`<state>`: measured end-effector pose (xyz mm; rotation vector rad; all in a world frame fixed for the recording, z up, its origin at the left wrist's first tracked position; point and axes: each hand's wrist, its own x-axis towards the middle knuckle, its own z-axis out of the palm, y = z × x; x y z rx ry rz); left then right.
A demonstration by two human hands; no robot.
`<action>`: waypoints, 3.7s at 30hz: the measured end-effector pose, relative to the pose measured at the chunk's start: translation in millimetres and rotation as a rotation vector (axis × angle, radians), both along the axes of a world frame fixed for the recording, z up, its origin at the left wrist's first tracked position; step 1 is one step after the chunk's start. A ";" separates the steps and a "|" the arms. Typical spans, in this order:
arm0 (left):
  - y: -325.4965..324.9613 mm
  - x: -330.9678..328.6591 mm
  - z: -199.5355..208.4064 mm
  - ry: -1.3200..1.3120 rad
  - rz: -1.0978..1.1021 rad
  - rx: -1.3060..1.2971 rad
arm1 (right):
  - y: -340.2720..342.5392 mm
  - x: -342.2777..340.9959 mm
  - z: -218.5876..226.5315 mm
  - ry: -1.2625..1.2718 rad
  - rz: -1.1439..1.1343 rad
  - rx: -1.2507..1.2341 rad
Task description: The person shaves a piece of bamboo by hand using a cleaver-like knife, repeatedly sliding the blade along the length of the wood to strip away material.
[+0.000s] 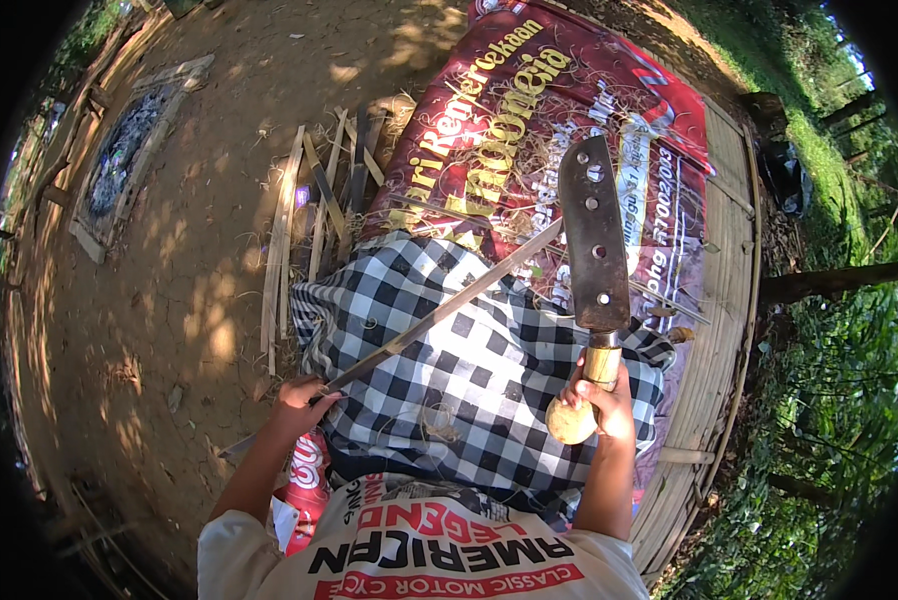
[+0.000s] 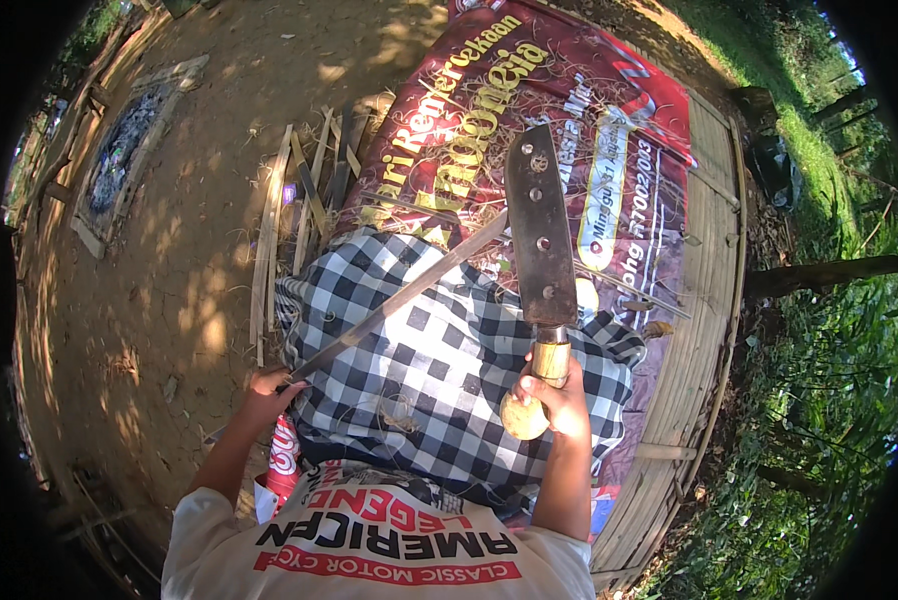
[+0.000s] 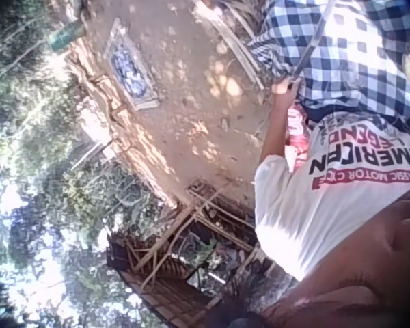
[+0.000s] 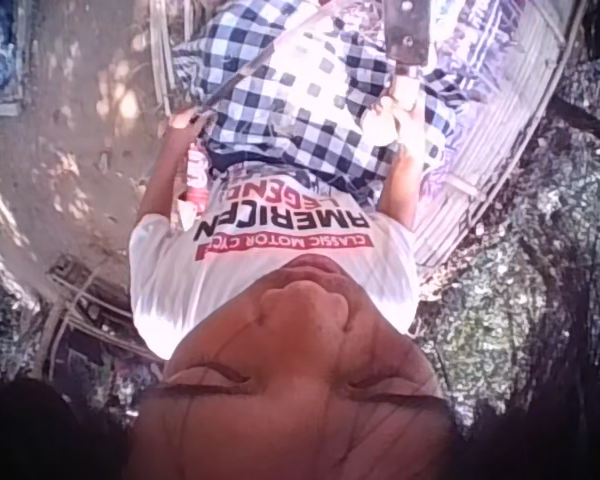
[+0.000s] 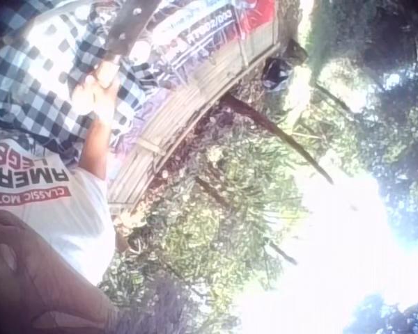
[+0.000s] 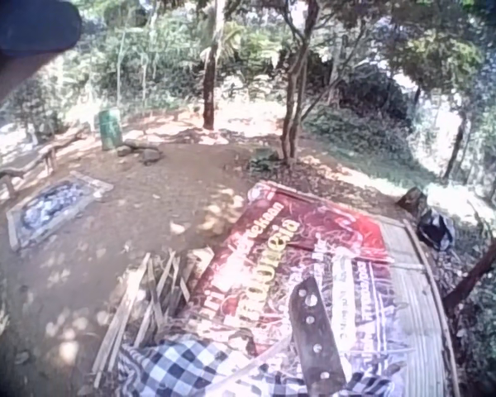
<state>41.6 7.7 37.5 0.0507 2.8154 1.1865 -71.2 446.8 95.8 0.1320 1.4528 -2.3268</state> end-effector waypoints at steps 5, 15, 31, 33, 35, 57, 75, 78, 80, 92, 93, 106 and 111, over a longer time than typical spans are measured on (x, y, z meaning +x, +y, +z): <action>-5.4 -6.0 16.8 -0.316 0.105 -0.078 | -8.9 -13.2 8.2 0.020 0.002 -0.016; -15.0 -23.1 6.0 -0.436 0.032 -0.163 | -14.3 -38.3 10.7 -0.062 0.012 0.085; -26.5 -39.1 6.6 -0.368 -0.027 -0.225 | -15.5 -20.9 -9.4 -0.221 -0.064 0.067; -24.0 -39.5 4.2 -0.361 -0.026 -0.191 | -9.8 -26.0 4.0 -0.197 -0.044 0.043; -22.8 -38.4 0.1 -0.356 -0.015 -0.150 | -11.0 -26.5 10.5 -0.194 -0.073 0.008; -26.6 -48.0 8.7 -0.455 -0.019 -0.224 | -22.3 -10.5 -5.5 -0.308 -0.136 0.005; -23.9 -50.7 15.6 -0.521 -0.030 -0.220 | -17.0 -6.3 0.9 -0.337 -0.139 0.157; -24.1 -48.3 24.1 -0.489 -0.027 -0.257 | 4.3 -8.3 6.1 -0.319 -0.063 0.186; -24.6 -50.2 17.2 -0.450 -0.058 -0.203 | 13.9 -12.6 15.2 -0.324 -0.061 0.195; -21.6 -46.8 18.3 -0.414 -0.021 -0.196 | 4.2 -11.1 -2.0 -0.319 -0.137 0.033; -19.5 -45.6 13.9 -0.409 -0.010 -0.191 | -4.5 -7.0 -6.1 -0.326 -0.135 0.067; -23.7 -32.8 6.3 -0.489 0.079 -0.148 | 0.9 -5.4 5.6 -0.404 -0.034 0.174; -22.1 -38.5 -6.3 -0.470 0.102 -0.082 | -10.5 -9.4 8.8 -0.393 -0.153 0.060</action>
